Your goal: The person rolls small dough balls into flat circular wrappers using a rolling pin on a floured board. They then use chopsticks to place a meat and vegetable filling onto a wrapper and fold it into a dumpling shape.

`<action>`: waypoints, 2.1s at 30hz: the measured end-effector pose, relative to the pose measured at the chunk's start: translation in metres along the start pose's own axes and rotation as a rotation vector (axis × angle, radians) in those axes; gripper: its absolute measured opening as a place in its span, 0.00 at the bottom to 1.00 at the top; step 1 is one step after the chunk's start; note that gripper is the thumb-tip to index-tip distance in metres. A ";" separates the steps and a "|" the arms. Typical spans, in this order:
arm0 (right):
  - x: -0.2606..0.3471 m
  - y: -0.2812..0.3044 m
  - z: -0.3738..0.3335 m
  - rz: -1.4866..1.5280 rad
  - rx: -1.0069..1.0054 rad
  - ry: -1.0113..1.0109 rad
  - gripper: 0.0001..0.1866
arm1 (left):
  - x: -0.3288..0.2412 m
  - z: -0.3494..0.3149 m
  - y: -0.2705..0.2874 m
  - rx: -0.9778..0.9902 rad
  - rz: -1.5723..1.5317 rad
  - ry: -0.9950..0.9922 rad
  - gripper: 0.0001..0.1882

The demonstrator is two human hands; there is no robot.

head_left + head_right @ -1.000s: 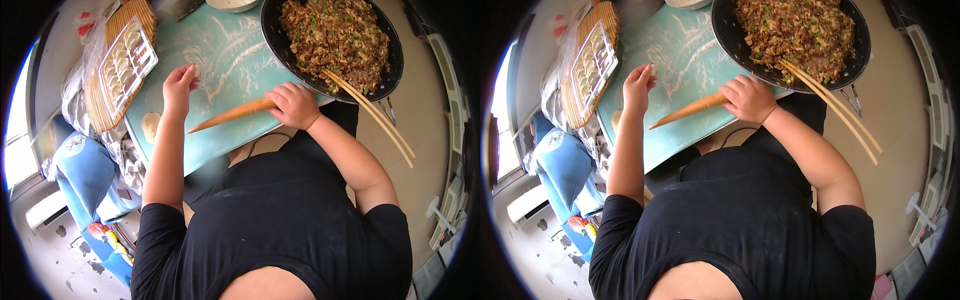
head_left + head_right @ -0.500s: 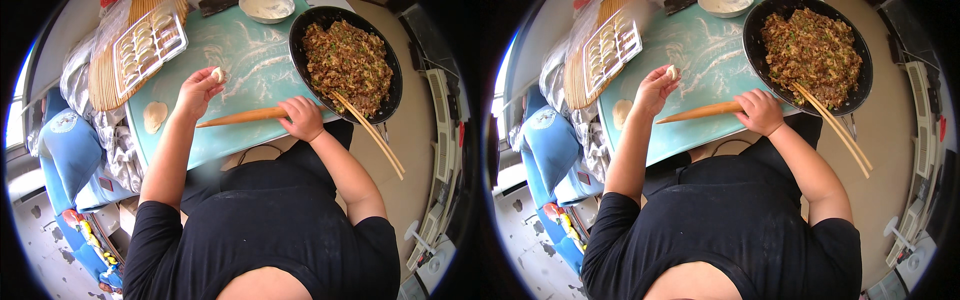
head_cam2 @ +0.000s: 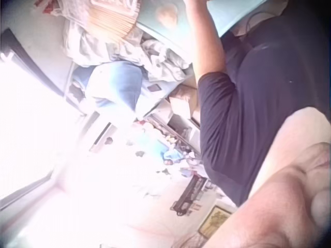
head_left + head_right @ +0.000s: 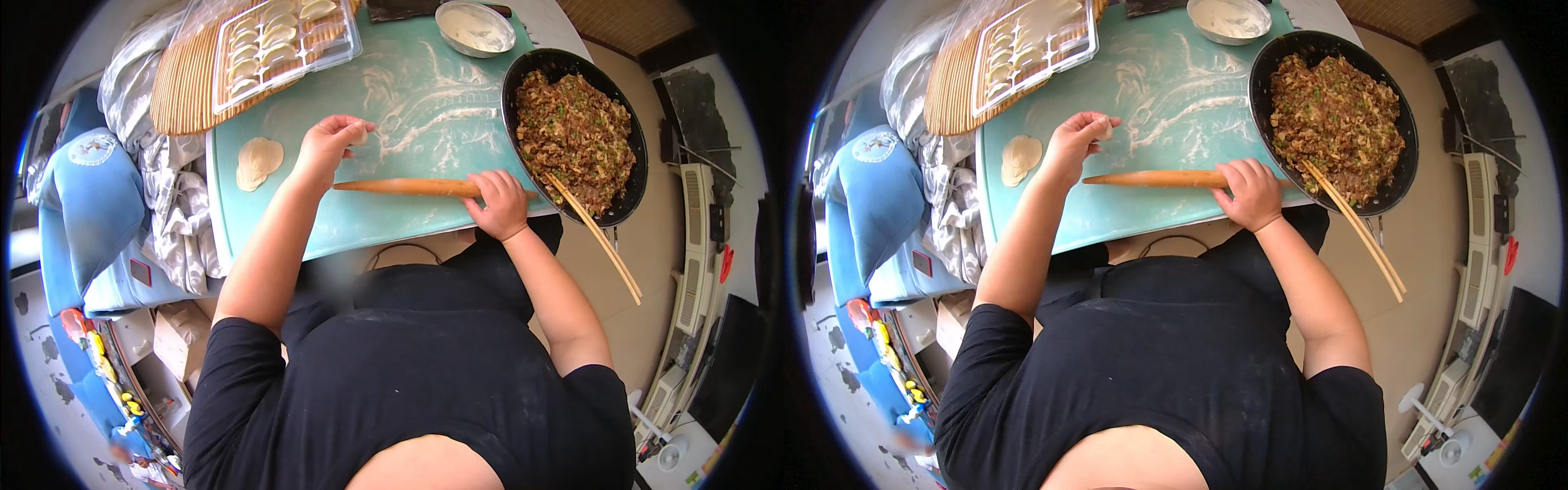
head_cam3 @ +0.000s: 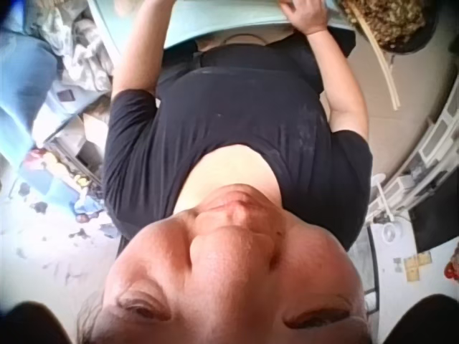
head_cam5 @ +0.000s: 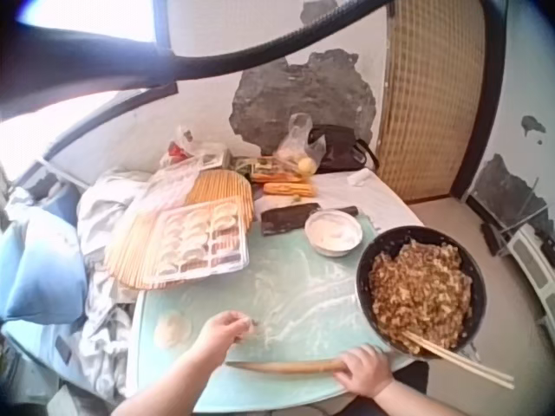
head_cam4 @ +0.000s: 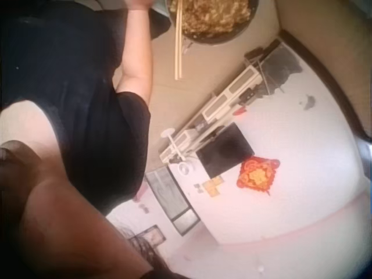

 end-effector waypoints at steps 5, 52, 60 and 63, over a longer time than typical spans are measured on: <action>0.000 -0.004 -0.002 -0.007 0.001 0.001 0.23 | 0.007 0.008 0.036 -0.155 0.516 -0.139 0.12; 0.003 -0.018 0.003 -0.069 0.080 0.029 0.24 | -0.011 0.024 -0.006 -0.356 1.431 -0.657 0.26; 0.001 -0.015 0.002 -0.072 0.044 0.033 0.23 | -0.009 0.046 0.030 -0.302 0.899 -0.676 0.19; 0.001 -0.015 0.003 -0.065 0.035 0.025 0.23 | 0.002 0.043 0.053 -0.194 0.473 -0.449 0.14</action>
Point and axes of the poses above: each hand's wrist, its own z-axis towards the middle knuckle, its own y-axis out of the back of the hand, x = y × z, the point moved 9 cm from there along z, towards the middle knuckle, and after that the axes turned 1 degree about y, right-handed, at the moved point
